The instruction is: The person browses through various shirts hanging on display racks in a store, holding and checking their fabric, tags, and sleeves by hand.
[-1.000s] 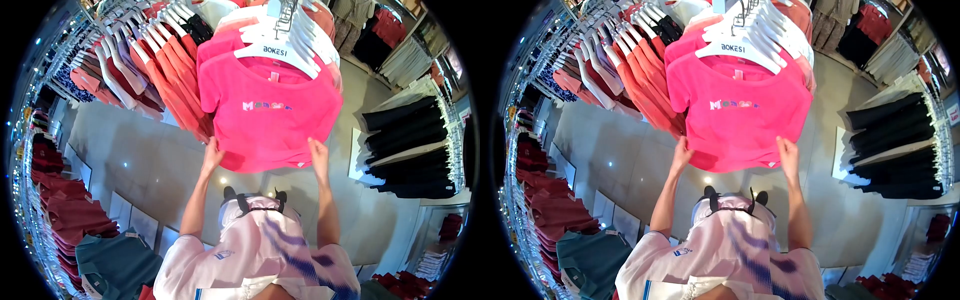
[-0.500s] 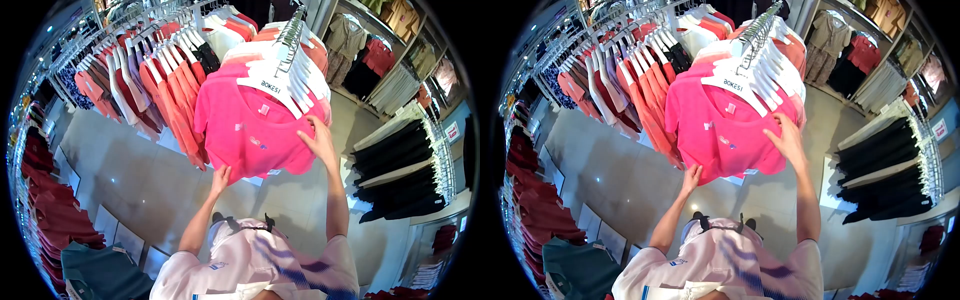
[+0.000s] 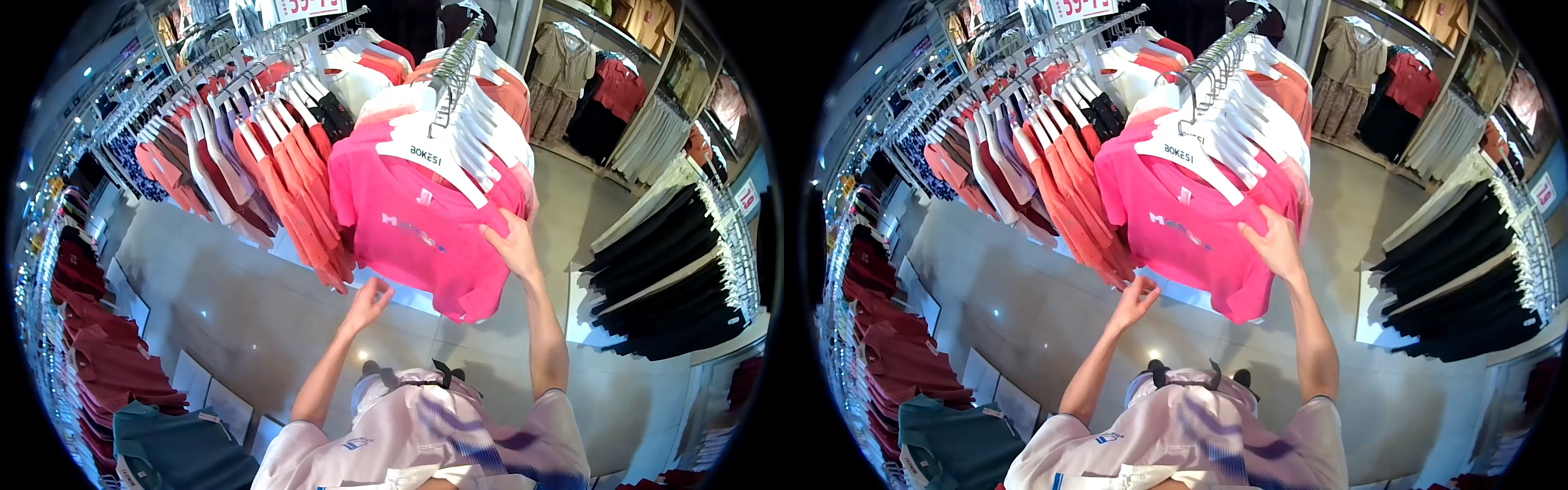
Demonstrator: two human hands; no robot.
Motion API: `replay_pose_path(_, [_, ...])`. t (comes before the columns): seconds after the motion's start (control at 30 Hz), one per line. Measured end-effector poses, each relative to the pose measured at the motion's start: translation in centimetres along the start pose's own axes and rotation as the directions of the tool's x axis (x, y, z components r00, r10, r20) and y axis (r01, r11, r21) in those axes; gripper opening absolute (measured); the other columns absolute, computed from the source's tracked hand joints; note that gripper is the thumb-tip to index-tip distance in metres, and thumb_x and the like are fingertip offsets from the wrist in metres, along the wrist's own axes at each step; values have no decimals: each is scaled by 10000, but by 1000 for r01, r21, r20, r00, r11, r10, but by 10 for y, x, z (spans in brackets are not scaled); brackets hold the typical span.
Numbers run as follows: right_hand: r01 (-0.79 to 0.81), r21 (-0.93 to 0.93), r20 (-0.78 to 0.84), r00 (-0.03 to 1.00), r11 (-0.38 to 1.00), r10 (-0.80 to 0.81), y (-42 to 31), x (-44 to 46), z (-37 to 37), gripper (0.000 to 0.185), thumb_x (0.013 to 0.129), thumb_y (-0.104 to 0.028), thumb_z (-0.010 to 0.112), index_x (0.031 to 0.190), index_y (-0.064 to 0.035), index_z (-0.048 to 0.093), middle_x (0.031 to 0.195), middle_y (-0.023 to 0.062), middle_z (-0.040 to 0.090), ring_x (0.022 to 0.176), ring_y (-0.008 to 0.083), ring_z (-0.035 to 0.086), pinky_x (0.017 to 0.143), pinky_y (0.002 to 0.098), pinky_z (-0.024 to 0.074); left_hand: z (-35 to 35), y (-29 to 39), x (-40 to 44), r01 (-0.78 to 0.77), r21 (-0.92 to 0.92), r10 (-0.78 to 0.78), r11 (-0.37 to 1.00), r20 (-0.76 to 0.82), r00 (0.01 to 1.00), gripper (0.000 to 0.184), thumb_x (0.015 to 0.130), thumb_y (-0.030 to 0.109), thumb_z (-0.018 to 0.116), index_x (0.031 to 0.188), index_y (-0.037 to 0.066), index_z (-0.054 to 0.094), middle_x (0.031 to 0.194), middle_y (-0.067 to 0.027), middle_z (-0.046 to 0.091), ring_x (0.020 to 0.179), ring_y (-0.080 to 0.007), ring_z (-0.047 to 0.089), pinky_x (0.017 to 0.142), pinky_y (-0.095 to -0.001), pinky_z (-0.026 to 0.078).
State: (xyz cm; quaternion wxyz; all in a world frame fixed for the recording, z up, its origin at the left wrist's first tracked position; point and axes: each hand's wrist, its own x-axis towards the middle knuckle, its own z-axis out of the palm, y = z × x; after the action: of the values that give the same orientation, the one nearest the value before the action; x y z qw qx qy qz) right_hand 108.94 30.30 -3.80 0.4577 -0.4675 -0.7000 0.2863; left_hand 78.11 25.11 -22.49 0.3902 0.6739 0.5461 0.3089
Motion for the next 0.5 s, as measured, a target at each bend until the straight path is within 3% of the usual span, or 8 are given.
replay_pose_path(0.07, [2,38,-22,1000,999,-1,-10,-14,-5,224,816,-101,665,992,29,618,864,123,687,766,137,632,706,309,491,-7,61,-11,-28,-146,32,989,29,999,435,870,242,646,1177,35,416,1078,-114,579,1005,-290,576,891,-386,431])
replay_pose_path(0.13, [-6,164,-48,999,987,15,-22,-40,-3,203,813,-84,667,962,37,606,831,132,677,754,127,622,682,313,492,-12,133,-26,-247,-517,225,820,-107,969,422,897,253,625,1172,16,410,1174,-142,522,1100,-210,521,933,-369,417])
replay_pose_path(0.17, [-3,151,-66,998,989,13,-23,-55,4,197,809,-81,672,932,44,582,808,142,666,749,111,604,661,320,491,-13,159,-30,-246,-513,227,822,-101,969,422,897,253,625,1172,16,410,1174,-142,522,1100,-210,521,933,-369,417])
replay_pose_path(0.23, [-85,40,-64,994,996,88,-37,-87,25,218,800,-131,687,883,5,539,747,198,631,675,288,664,604,376,493,-7,193,-36,-375,-599,298,708,-228,927,454,898,243,627,1215,41,373,1207,-152,504,1123,-225,504,957,-365,404])
replay_pose_path(0.27, [-90,-50,-54,995,995,87,-35,-103,39,248,799,-137,688,950,14,562,734,168,635,647,215,646,598,331,493,0,196,-36,-362,-619,270,697,-241,932,478,891,250,639,1220,37,366,1222,-139,495,1142,-214,489,976,-365,393])
replay_pose_path(0.3, [-45,-108,-33,999,993,42,-38,-117,50,263,758,-119,687,946,8,554,753,183,628,640,338,637,592,365,504,6,199,-36,-320,-625,207,712,-249,946,460,894,227,636,1214,29,372,1210,-128,501,1134,-201,491,964,-355,400])
replay_pose_path(0.37, [42,-239,-16,999,970,-47,-38,-142,76,378,669,-81,668,1018,-23,537,780,186,627,692,354,639,586,424,507,17,205,-37,-209,-708,-26,675,-306,952,346,902,137,620,1157,18,419,1115,-81,551,1022,-148,538,876,-308,444])
replay_pose_path(0.5, [86,-187,162,985,979,-56,-50,-164,100,493,717,-158,707,1135,-17,488,945,204,609,791,342,636,682,411,522,9,203,-51,-80,-735,-241,674,-320,916,249,883,72,623,1087,24,487,941,-20,579,836,-90,565,737,-249,470])
